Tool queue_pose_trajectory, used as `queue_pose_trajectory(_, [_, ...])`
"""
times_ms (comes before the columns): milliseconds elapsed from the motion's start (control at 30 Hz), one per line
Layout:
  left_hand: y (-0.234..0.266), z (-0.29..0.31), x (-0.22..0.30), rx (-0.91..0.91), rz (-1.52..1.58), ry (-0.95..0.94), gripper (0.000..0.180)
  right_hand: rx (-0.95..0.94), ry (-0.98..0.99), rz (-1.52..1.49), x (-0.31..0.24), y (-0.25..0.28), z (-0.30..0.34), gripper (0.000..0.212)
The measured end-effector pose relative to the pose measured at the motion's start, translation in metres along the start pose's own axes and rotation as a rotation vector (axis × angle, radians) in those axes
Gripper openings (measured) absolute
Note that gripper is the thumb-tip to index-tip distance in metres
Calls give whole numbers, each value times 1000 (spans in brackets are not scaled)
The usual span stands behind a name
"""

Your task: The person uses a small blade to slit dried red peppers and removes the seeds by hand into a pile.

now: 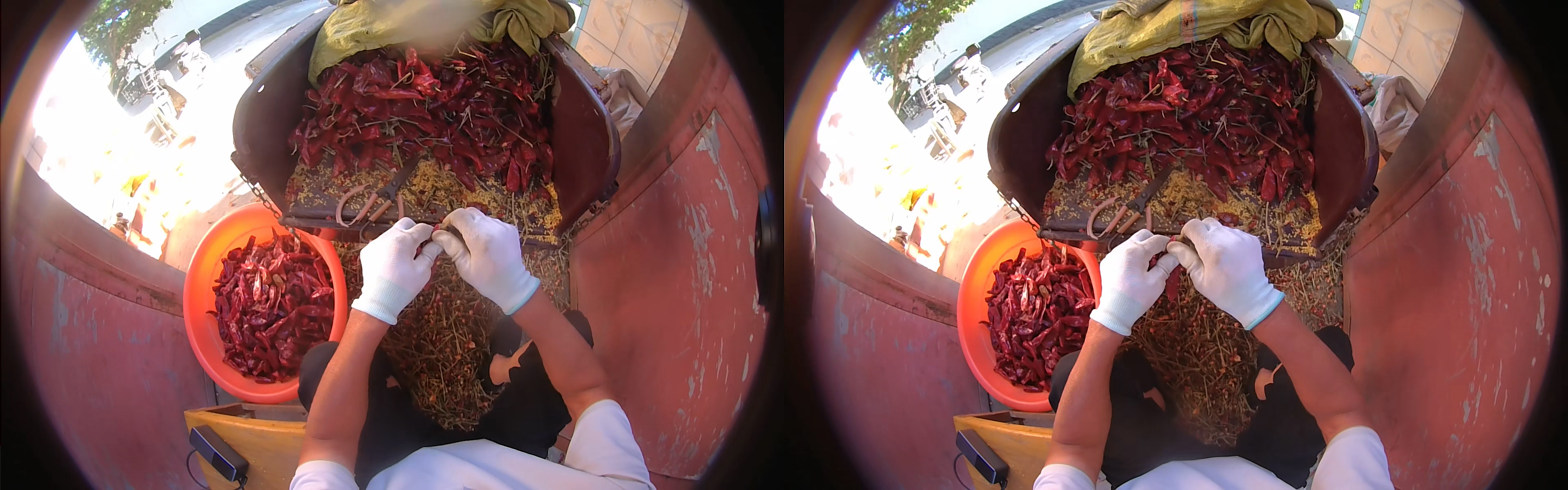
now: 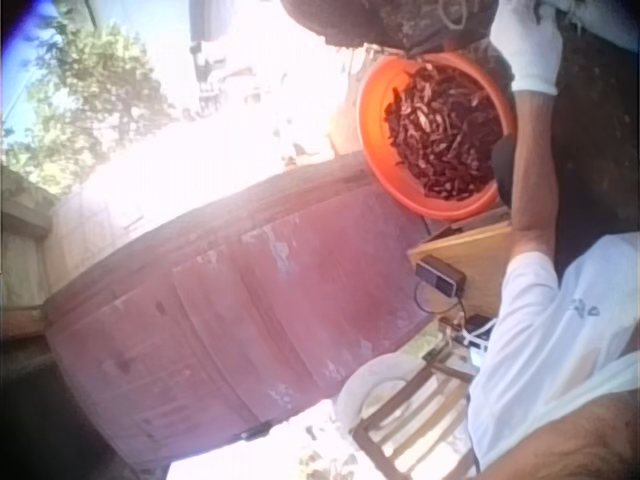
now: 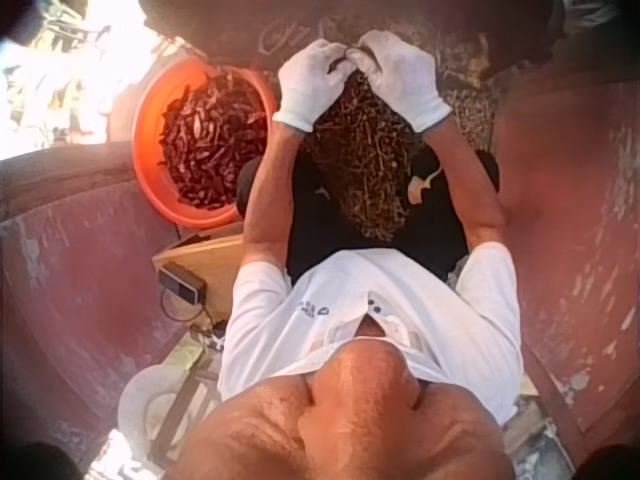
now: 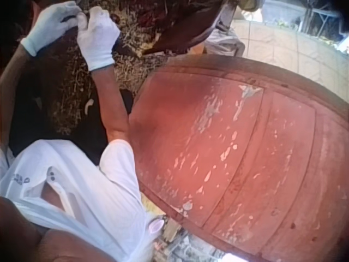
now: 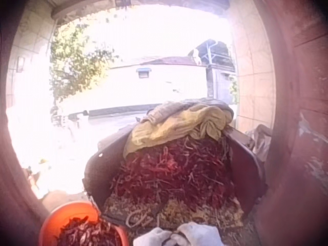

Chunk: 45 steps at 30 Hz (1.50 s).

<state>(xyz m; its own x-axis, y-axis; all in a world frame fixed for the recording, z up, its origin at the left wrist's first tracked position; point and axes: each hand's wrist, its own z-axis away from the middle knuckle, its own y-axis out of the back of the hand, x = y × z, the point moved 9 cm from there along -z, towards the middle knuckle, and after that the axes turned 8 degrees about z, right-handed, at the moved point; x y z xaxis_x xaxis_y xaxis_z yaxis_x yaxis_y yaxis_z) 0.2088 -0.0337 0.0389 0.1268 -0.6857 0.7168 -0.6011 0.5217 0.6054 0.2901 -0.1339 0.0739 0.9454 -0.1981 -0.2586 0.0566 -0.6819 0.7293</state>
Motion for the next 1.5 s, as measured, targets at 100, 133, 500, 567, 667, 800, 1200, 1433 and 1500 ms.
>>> queue_pose_trajectory(100, [-2, 1, -3, -46, -3, 22, 26, -62, -39, -24, 5, -1, 1, 22])
queue_pose_trajectory(133, [-3, 1, -3, -57, 7, 26, 27, -89, -62, -62, 7, -2, 1, 22])
queue_pose_trajectory(500, [-16, 3, -2, -142, 305, 17, 31, -226, -108, -200, 13, 0, 2, 24])
queue_pose_trajectory(567, [-14, 3, 3, -110, 146, -45, 28, -235, -75, -121, 12, 0, 3, 23])
queue_pose_trajectory(667, [-19, 4, 8, -104, -19, -92, 23, -252, -74, -44, 12, -3, 5, 23])
queue_pose_trajectory(800, [-26, 6, 11, -120, -71, -120, 18, -261, -145, -63, 25, -15, 13, 24])
queue_pose_trajectory(1200, [-10, 1, 1, 90, 403, -70, 17, -278, -1032, -1309, 38, -56, 40, 35])
queue_pose_trajectory(1433, [-12, 0, -14, 109, 642, 92, 18, -309, -1064, -1385, 37, -65, 36, 36])
queue_pose_trajectory(1500, [-13, 1, -25, 70, 698, 203, 20, -311, -805, -1040, 33, -40, 13, 37])
